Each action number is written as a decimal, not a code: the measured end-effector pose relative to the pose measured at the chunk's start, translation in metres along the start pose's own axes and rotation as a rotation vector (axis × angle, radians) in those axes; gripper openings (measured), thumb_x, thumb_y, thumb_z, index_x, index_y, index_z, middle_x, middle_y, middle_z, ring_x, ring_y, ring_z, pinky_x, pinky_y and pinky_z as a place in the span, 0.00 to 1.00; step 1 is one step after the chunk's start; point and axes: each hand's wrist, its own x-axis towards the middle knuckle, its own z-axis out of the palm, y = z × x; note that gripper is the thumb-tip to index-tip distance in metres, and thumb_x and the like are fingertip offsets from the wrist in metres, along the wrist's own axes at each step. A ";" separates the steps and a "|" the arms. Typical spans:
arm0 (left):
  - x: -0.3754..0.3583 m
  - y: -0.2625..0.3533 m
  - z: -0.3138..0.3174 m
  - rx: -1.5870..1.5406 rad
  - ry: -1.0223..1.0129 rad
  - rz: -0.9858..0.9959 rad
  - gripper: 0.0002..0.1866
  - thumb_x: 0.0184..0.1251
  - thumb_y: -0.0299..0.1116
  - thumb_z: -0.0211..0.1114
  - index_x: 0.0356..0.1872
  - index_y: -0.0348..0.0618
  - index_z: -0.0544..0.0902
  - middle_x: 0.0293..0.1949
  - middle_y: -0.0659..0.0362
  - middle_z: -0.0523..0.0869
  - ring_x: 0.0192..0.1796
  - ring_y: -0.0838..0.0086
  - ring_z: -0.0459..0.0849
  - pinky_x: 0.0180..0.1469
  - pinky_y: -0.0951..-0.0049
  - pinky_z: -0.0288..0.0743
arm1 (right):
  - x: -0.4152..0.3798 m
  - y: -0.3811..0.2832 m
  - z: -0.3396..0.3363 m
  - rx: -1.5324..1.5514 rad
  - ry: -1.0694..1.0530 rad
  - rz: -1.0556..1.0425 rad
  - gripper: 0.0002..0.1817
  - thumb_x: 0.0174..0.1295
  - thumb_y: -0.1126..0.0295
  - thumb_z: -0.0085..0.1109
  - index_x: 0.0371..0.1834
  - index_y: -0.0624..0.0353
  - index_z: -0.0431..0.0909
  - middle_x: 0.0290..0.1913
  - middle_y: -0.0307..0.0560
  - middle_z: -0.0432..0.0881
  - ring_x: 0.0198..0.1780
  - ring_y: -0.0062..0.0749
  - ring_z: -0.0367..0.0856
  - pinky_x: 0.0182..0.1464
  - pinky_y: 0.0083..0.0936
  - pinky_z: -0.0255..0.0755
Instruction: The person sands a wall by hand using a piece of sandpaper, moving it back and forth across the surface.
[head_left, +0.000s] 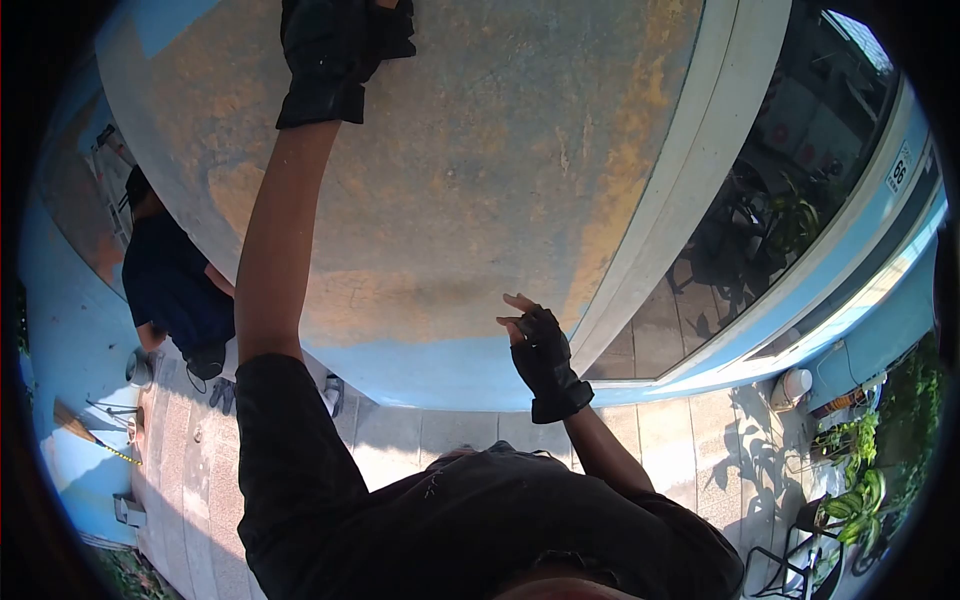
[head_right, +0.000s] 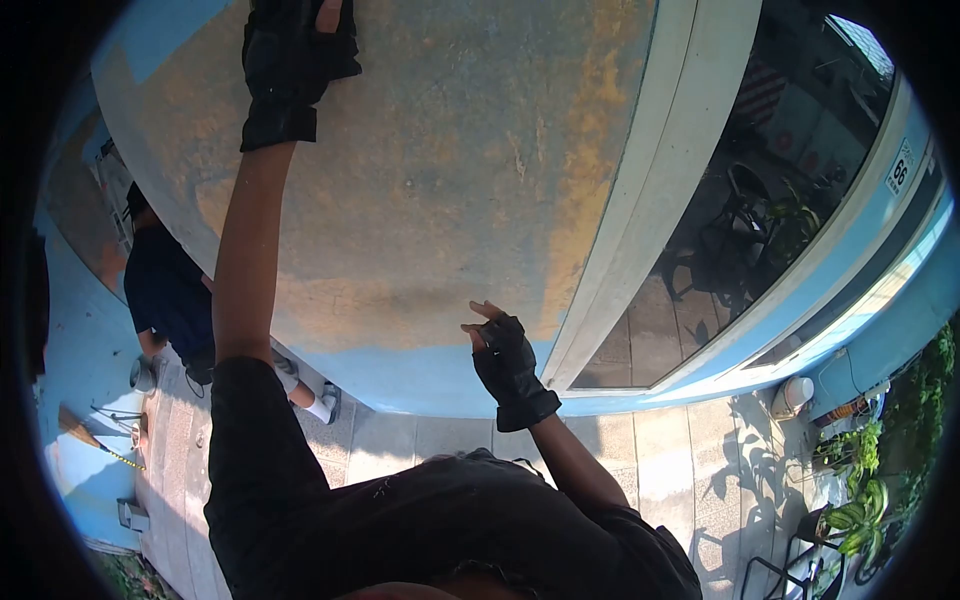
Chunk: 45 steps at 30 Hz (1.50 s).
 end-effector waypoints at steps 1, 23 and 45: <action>-0.001 0.003 0.003 -0.005 -0.004 -0.005 0.44 0.77 0.64 0.50 0.76 0.32 0.68 0.78 0.37 0.65 0.78 0.42 0.65 0.78 0.45 0.58 | 0.002 -0.002 -0.001 -0.055 -0.022 -0.024 0.06 0.65 0.77 0.67 0.41 0.54 0.89 0.63 0.43 0.84 0.66 0.41 0.81 0.63 0.34 0.77; -0.002 -0.024 0.004 -0.010 0.089 -0.113 0.43 0.78 0.64 0.50 0.76 0.32 0.69 0.77 0.37 0.67 0.79 0.43 0.65 0.78 0.45 0.59 | -0.009 0.016 0.038 0.033 -0.076 0.029 0.06 0.63 0.74 0.71 0.42 0.55 0.88 0.57 0.45 0.88 0.62 0.41 0.84 0.60 0.34 0.79; -0.054 0.108 0.032 -0.147 0.119 0.172 0.39 0.73 0.62 0.59 0.74 0.43 0.74 0.76 0.43 0.69 0.76 0.44 0.68 0.72 0.40 0.65 | 0.027 0.040 -0.019 0.298 -0.442 -0.062 0.05 0.63 0.74 0.73 0.41 0.55 0.90 0.51 0.42 0.91 0.55 0.36 0.88 0.54 0.29 0.83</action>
